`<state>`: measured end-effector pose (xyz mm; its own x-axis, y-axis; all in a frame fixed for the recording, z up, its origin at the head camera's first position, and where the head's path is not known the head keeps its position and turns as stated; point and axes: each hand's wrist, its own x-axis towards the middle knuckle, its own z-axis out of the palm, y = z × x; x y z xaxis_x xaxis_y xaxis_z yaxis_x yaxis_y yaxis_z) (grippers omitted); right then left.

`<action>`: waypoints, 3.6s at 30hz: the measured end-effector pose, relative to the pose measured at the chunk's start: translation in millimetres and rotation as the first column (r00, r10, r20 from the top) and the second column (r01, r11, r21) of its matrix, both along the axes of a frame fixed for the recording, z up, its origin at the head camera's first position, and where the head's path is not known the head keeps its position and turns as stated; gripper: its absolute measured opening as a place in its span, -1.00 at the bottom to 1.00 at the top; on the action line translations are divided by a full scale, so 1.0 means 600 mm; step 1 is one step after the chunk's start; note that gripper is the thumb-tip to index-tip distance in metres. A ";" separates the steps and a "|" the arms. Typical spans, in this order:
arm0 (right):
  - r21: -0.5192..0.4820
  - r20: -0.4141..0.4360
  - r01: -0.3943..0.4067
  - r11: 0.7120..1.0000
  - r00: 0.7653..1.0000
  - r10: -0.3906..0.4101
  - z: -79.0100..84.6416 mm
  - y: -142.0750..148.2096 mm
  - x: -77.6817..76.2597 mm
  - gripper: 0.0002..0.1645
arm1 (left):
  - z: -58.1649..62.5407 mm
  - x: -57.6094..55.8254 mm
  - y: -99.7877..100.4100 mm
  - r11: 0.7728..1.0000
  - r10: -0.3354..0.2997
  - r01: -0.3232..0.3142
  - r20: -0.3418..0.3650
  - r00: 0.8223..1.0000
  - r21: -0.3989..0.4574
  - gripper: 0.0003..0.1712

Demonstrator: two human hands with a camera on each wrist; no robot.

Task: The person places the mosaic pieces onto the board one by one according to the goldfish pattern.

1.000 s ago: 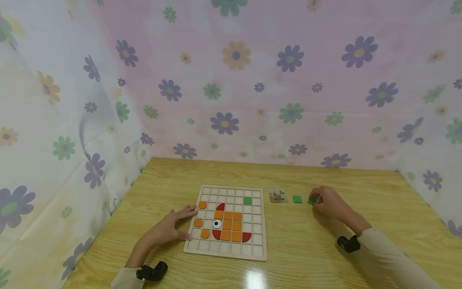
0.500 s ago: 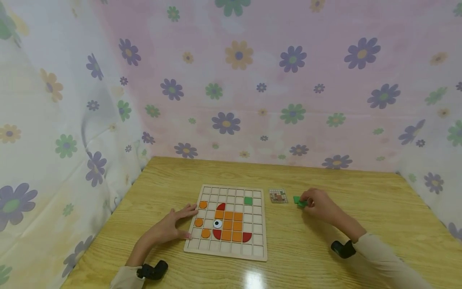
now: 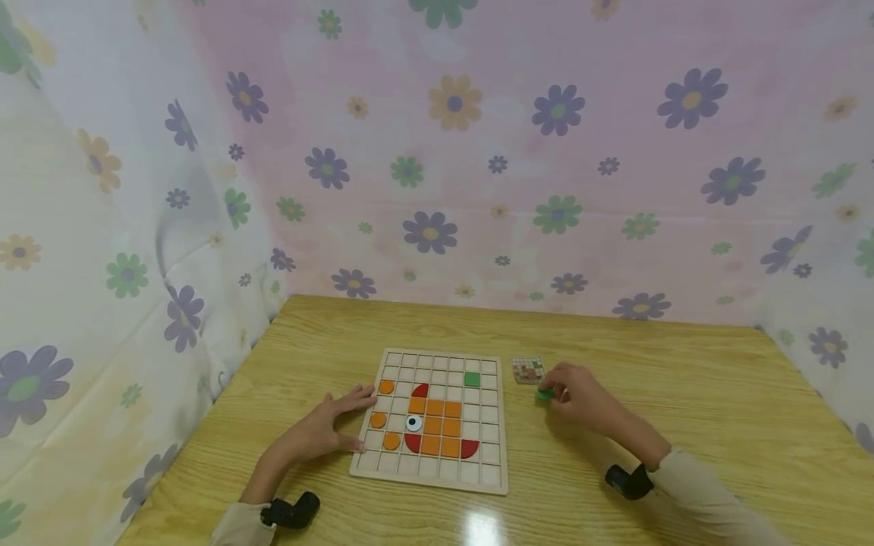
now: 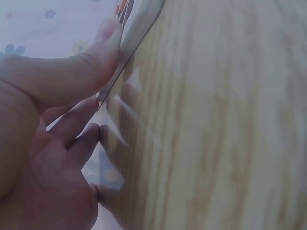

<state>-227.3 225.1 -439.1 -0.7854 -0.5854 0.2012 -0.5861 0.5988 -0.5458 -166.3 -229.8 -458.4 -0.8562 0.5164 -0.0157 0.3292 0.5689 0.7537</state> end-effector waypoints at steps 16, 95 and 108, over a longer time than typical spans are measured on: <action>-0.013 -0.032 -0.069 0.998 0.997 0.069 0.008 -0.086 0.005 -0.76 | -0.001 0.000 -0.001 0.999 -0.009 0.009 0.019 1.000 0.035 -0.13; 0.038 -0.055 -0.047 0.998 0.997 0.049 0.009 -0.139 0.017 -0.90 | -0.001 0.000 0.001 1.000 -0.003 0.002 -0.007 1.000 -0.010 -0.11; 0.068 -0.075 -0.005 0.998 0.997 0.010 0.001 -0.080 0.010 -0.87 | -0.003 0.001 0.000 1.000 -0.011 0.011 -0.026 1.000 -0.003 -0.12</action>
